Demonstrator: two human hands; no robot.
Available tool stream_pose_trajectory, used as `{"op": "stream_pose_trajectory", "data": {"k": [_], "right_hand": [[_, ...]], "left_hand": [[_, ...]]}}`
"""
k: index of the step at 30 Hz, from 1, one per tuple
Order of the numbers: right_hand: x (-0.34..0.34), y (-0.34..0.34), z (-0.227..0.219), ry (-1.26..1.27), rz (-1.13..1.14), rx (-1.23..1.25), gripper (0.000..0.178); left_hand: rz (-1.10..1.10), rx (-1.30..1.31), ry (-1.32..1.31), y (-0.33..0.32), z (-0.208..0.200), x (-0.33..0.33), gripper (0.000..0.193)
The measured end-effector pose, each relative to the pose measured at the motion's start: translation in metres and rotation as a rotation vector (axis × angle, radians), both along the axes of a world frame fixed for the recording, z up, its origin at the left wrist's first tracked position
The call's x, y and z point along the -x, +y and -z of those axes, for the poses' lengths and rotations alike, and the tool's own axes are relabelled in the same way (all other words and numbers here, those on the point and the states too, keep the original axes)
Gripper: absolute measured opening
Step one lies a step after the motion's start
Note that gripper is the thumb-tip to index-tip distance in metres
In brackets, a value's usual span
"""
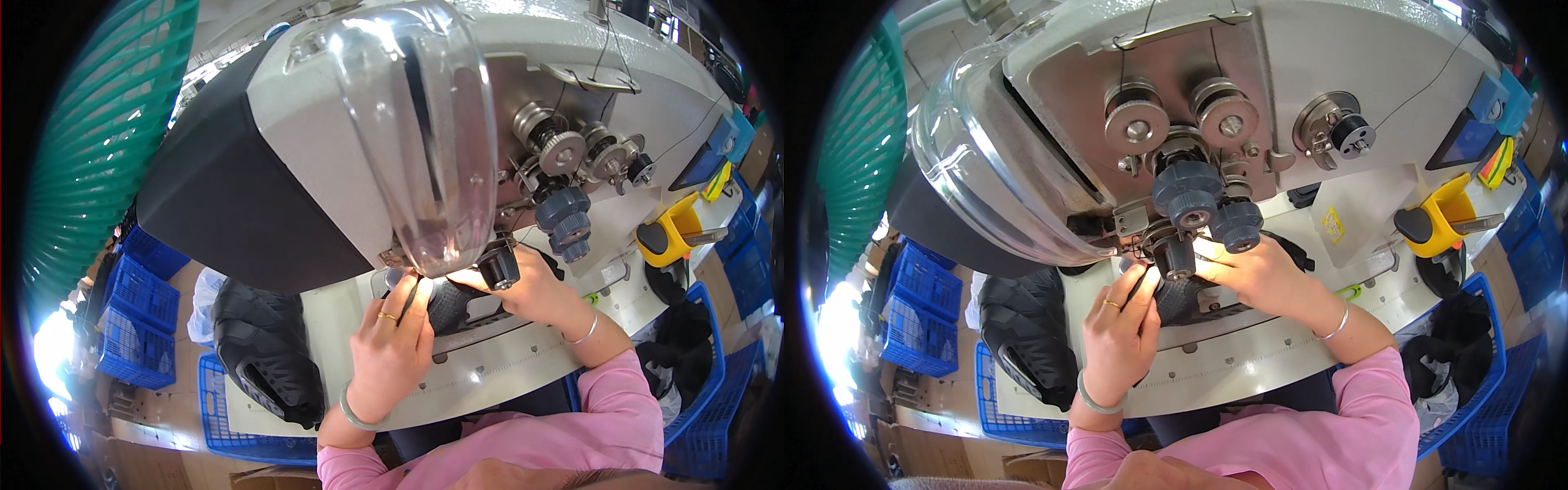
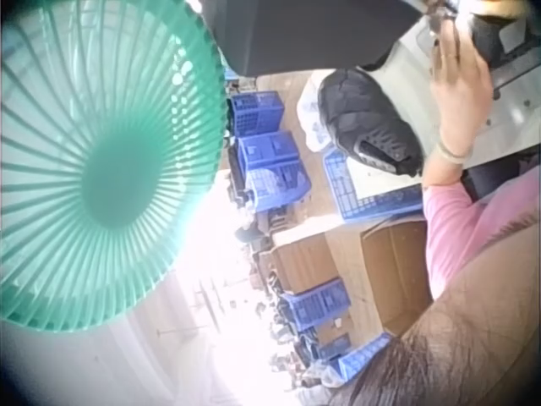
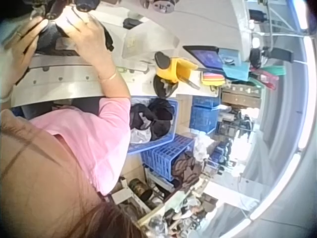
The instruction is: Using a sewing machine to stitch together black leather or synthetic shoe upper components in a factory setting.
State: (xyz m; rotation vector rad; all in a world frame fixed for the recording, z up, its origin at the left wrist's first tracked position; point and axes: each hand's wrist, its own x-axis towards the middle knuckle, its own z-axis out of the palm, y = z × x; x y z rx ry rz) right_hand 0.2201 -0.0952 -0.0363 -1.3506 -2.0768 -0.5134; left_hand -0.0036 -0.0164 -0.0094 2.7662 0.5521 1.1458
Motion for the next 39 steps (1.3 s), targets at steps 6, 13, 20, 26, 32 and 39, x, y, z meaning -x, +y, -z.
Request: {"op": "stream_pose_trajectory", "data": {"k": [6, 13, 20, 26, 32, 39], "right_hand": [[-0.006, 0.005, 0.003, 0.015, -0.033, -0.061, 0.055], [-0.002, 0.009, -0.004, 0.06, -0.119, -0.166, 0.059], [-0.004, 0.006, -0.001, 0.041, -0.089, -0.119, 0.052], [0.006, 0.004, -0.003, 0.076, -0.038, -0.12, 0.053], [0.004, 0.005, 0.001, 0.023, -0.026, -0.151, 0.047], [0.001, 0.008, 0.007, -0.005, 0.069, -0.139, 0.038]], "left_hand": [[-0.049, -0.047, 0.031, -0.004, 0.001, -0.002, 0.035], [-0.021, -0.066, -0.094, 0.009, 0.001, -0.003, 0.029], [0.059, 0.251, -0.173, 0.006, -0.01, 0.001, 0.019], [0.032, 0.097, -0.092, 0.007, -0.005, 0.005, 0.028], [0.047, -0.022, -0.069, 0.013, 0.003, 0.005, 0.026], [-0.026, -0.131, -0.06, 0.015, 0.006, -0.004, 0.032]]}}
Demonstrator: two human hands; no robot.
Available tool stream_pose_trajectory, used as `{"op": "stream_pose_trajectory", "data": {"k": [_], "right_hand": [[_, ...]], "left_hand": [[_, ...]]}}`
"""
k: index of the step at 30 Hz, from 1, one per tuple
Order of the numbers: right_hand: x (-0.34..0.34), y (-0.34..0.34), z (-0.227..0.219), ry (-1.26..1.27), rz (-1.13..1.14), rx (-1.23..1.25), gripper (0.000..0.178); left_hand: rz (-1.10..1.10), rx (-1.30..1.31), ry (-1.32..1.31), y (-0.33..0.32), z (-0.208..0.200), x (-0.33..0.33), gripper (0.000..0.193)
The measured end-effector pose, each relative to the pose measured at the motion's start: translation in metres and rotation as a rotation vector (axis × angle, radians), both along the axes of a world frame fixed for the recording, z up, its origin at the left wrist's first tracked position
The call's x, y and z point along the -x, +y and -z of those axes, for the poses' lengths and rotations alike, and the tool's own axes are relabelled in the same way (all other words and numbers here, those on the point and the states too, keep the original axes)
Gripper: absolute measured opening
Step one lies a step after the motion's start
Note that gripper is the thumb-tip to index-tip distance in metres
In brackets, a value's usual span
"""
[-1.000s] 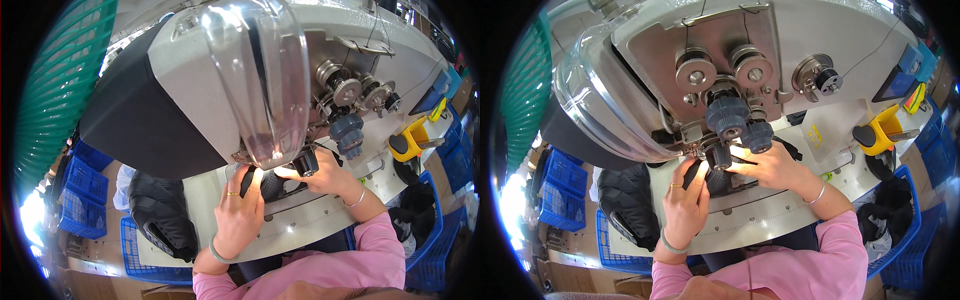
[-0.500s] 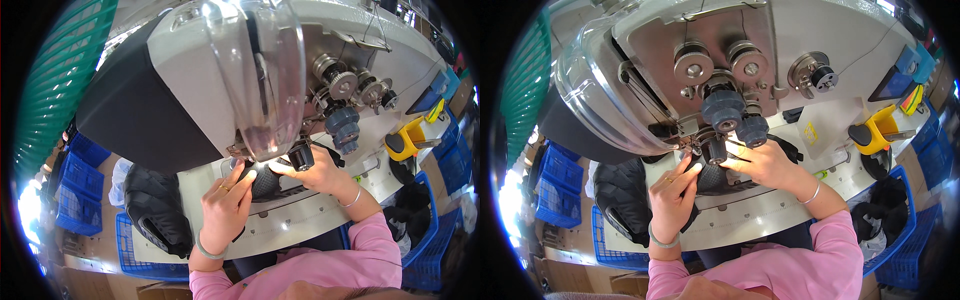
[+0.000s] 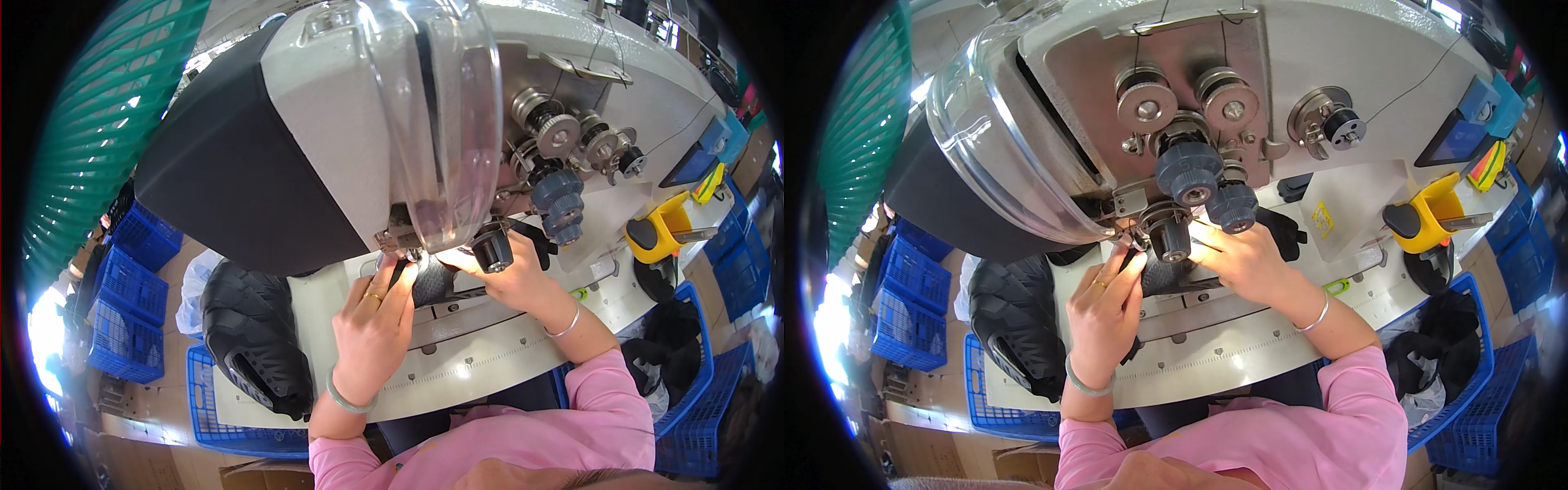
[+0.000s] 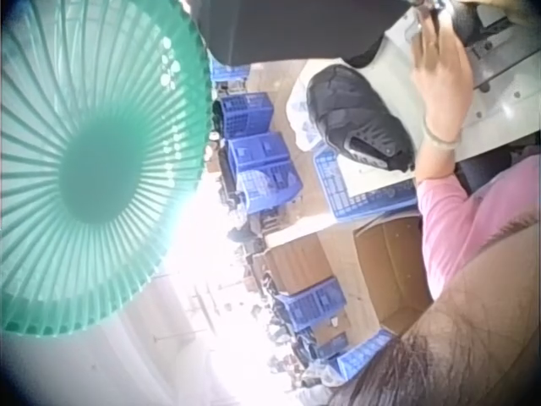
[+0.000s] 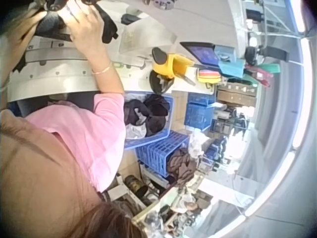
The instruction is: Using a sewing machine to stitch together black leather or synthetic shoe upper components in a factory setting.
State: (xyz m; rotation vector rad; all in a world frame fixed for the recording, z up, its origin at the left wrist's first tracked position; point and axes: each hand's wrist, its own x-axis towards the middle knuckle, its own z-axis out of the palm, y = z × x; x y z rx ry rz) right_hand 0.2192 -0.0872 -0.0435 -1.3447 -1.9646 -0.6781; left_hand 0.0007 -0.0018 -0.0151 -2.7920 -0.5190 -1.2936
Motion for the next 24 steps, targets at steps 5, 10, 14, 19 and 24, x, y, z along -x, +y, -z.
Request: {"op": "stream_pose_trajectory", "data": {"k": [5, 10, 14, 19, 24], "right_hand": [[0.026, -0.015, -0.021, -0.044, 0.178, -0.033, 0.062], [0.059, -0.022, -0.001, 0.072, 0.219, 0.053, 0.049], [0.045, -0.009, 0.02, 0.11, 0.144, -0.031, 0.052], [0.045, -0.009, 0.014, 0.101, 0.161, -0.035, 0.048], [0.046, -0.013, 0.008, 0.1, 0.183, 0.015, 0.044]], "left_hand": [[-0.05, -0.018, 0.022, -0.001, 0.0, 0.001, 0.033], [-0.022, 0.069, -0.067, -0.001, -0.007, -0.003, 0.022], [0.017, 0.29, -0.178, 0.006, -0.014, -0.005, 0.013], [0.018, 0.295, -0.071, 0.002, -0.012, 0.001, 0.014], [0.058, 0.066, -0.021, 0.004, -0.006, 0.005, 0.018]]}}
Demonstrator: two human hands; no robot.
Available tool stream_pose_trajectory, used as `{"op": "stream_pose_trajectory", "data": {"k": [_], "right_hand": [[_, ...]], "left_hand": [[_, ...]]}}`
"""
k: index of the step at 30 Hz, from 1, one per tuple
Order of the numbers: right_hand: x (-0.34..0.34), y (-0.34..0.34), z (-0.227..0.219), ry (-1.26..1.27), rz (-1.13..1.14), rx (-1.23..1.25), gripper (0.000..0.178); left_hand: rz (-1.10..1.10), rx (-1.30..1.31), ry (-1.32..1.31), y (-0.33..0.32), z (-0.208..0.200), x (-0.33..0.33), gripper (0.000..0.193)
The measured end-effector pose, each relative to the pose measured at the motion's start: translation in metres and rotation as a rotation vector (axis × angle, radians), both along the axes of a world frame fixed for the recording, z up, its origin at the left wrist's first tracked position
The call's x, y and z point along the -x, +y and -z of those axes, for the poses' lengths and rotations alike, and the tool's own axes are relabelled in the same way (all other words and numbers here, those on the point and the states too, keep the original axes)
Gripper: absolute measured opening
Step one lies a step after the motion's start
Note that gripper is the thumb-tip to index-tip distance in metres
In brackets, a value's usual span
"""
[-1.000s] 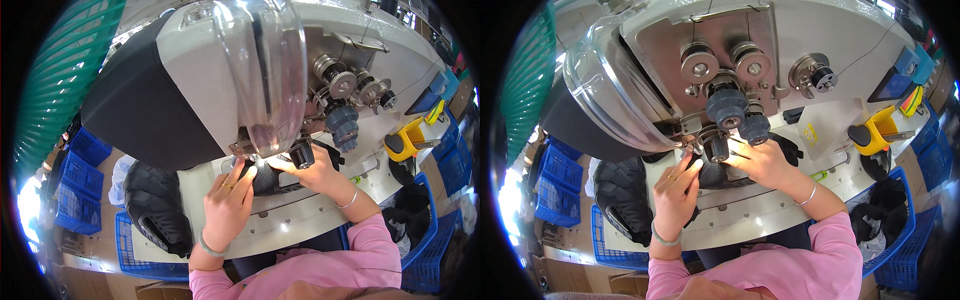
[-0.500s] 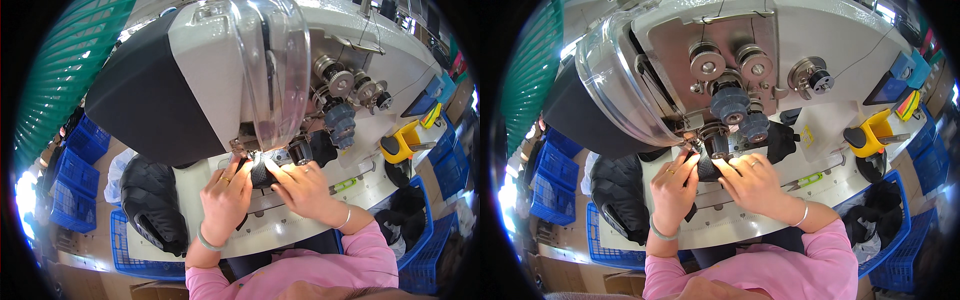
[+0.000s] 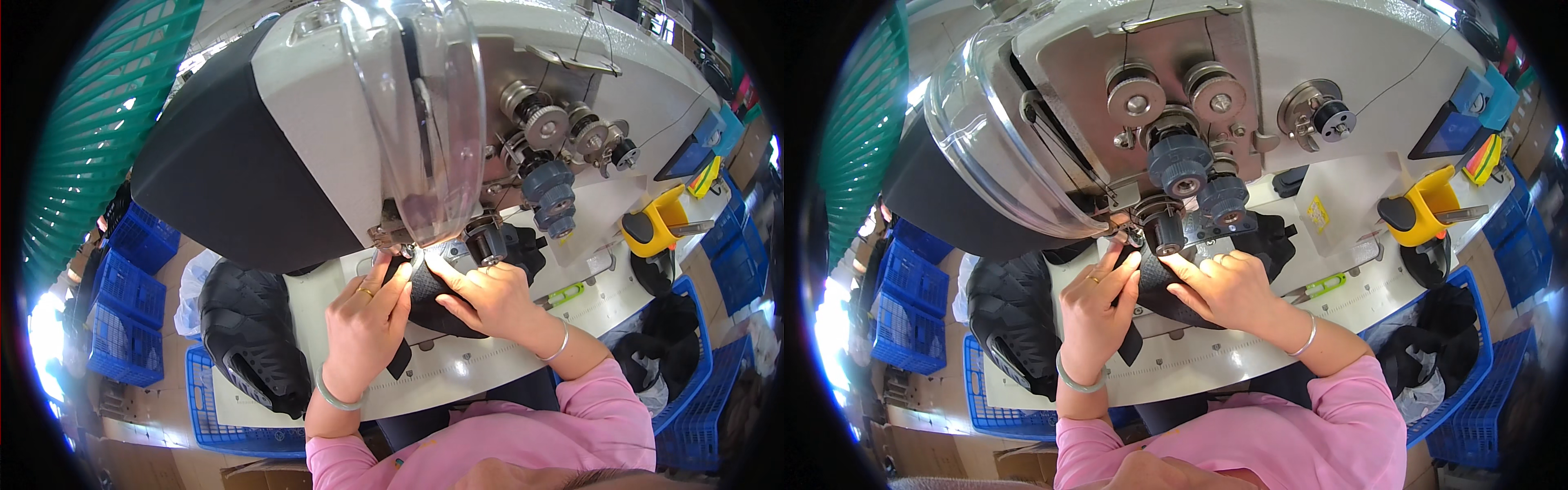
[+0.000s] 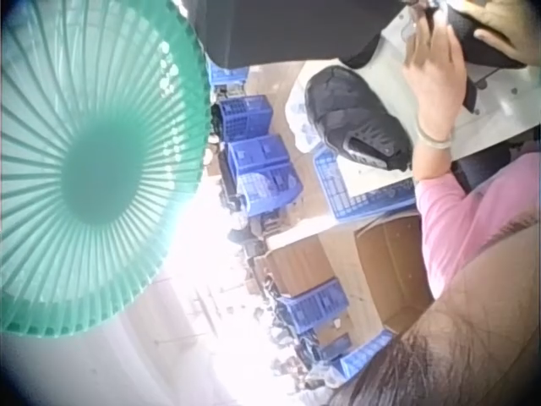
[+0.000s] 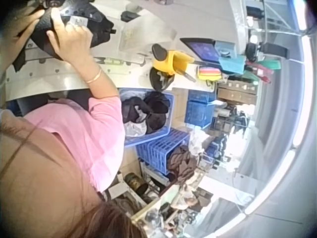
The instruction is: Using a sewing machine to stitch together black leather or synthetic shoe upper components in a factory setting.
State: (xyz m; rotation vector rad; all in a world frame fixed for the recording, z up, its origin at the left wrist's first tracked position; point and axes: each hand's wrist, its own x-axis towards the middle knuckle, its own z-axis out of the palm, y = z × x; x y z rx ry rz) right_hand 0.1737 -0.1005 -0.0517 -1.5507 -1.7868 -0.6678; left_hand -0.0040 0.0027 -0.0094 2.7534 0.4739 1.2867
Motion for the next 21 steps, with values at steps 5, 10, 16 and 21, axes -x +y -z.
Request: {"op": "stream_pose_trajectory", "data": {"k": [5, 10, 16, 21], "right_hand": [[-0.004, 0.0, -0.002, 0.033, -0.029, 0.043, 0.043], [-0.009, 0.0, -0.015, 0.032, -0.038, 0.108, 0.039], [-0.03, 0.007, -0.022, 0.079, -0.136, 0.147, 0.031], [-0.033, 0.007, -0.037, 0.027, -0.192, 0.173, 0.03]], "left_hand": [[0.013, -0.002, -0.004, -0.001, 0.001, -0.001, 0.019], [-0.045, 0.033, 0.007, -0.006, -0.002, -0.004, 0.018], [0.05, 0.128, 0.057, -0.007, -0.01, 0.002, 0.034], [0.295, 0.181, 0.028, 0.033, 0.002, 0.022, 0.061]]}}
